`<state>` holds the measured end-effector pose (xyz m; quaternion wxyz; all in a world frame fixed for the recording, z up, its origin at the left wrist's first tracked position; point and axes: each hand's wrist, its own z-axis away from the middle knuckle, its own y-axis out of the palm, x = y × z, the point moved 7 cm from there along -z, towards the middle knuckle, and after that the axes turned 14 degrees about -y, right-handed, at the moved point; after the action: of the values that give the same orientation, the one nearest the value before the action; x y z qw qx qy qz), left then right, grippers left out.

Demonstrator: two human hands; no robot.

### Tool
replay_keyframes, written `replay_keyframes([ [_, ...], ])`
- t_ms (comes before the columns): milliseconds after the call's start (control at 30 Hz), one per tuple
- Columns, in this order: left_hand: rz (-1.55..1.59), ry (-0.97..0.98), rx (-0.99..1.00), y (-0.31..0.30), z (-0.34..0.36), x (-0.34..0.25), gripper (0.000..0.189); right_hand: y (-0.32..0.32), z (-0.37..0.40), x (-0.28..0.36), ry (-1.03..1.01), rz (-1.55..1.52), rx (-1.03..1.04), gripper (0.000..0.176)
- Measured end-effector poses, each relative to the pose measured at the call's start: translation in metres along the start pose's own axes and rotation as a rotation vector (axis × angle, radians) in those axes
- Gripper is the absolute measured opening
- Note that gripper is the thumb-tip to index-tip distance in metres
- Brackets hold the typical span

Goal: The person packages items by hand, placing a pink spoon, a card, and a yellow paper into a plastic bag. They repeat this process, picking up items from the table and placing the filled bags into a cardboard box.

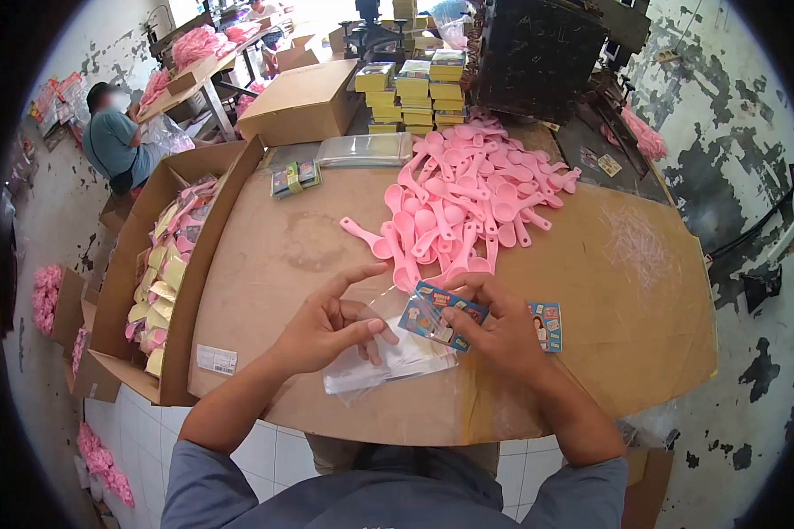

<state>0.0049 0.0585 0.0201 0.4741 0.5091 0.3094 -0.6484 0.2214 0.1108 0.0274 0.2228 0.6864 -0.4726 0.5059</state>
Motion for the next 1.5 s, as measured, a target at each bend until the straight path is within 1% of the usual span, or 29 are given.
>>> replay_keyframes([
  [33, -0.037, -0.020, -0.010, 0.001, -0.002, 0.003, 0.070, -0.002, 0.000, -0.001, -0.021, -0.039, -0.022, 0.031],
  [133, 0.037, 0.017, -0.038, 0.002, -0.005, 0.007, 0.072, -0.009, 0.001, 0.002, -0.092, 0.046, -0.093, 0.030],
  [233, 0.068, -0.013, -0.033, 0.004, -0.006, 0.010, 0.074, -0.012, 0.000, 0.008, -0.148, 0.153, -0.085, 0.026],
  [333, 0.032, 0.000, -0.054, 0.006, -0.005, 0.010, 0.071, -0.003, -0.004, 0.026, -0.300, 0.288, 0.052, 0.027],
  [433, -0.128, 0.013, -0.077, 0.008, -0.007, 0.016, 0.070, 0.010, -0.004, 0.026, -0.302, 0.367, 0.310, 0.032],
  [533, -0.365, 0.084, -0.066, 0.019, -0.003, 0.011, 0.063, 0.027, -0.005, 0.033, -0.251, 0.350, 0.344, 0.036],
  [633, -0.367, 0.106, -0.072, 0.022, -0.003, 0.012, 0.057, 0.020, 0.000, 0.018, -0.117, 0.193, 0.095, 0.036],
  [733, -0.165, 0.067, -0.124, 0.013, -0.003, 0.010, 0.056, 0.000, 0.002, 0.005, -0.060, 0.007, -0.097, 0.032],
  [833, -0.146, 0.160, -0.160, 0.010, -0.004, 0.013, 0.055, 0.005, 0.006, 0.007, -0.065, 0.185, 0.049, 0.025],
  [933, -0.087, 0.006, -0.101, 0.014, -0.002, 0.018, 0.054, 0.028, 0.001, 0.030, -0.322, 0.319, 0.292, 0.020],
  [1033, -0.166, 0.013, -0.114, 0.014, -0.002, 0.018, 0.051, 0.029, -0.006, 0.032, -0.470, 0.380, 0.446, 0.019],
  [1133, -0.107, 0.025, -0.147, 0.007, -0.005, 0.019, 0.047, -0.011, -0.030, 0.016, -0.259, 0.610, 0.085, 0.021],
  [1233, -0.058, 0.028, -0.138, 0.008, -0.006, 0.019, 0.044, -0.025, -0.055, -0.001, -0.033, 0.795, 0.123, 0.024],
  [1333, -0.050, 0.018, -0.126, 0.009, -0.006, 0.018, 0.043, -0.029, -0.067, -0.028, 0.042, 0.723, 0.179, 0.025],
  [1433, 0.010, 0.074, -0.120, 0.003, -0.008, 0.019, 0.043, -0.039, -0.068, -0.022, 0.012, 0.626, 0.067, 0.037],
  [1467, 0.043, 0.082, -0.108, 0.002, -0.007, 0.018, 0.043, -0.036, -0.064, -0.019, 0.041, 0.442, 0.054, 0.045],
  [1500, 0.079, 0.088, -0.095, 0.001, -0.008, 0.018, 0.044, -0.028, -0.058, -0.003, 0.074, 0.258, 0.041, 0.053],
])
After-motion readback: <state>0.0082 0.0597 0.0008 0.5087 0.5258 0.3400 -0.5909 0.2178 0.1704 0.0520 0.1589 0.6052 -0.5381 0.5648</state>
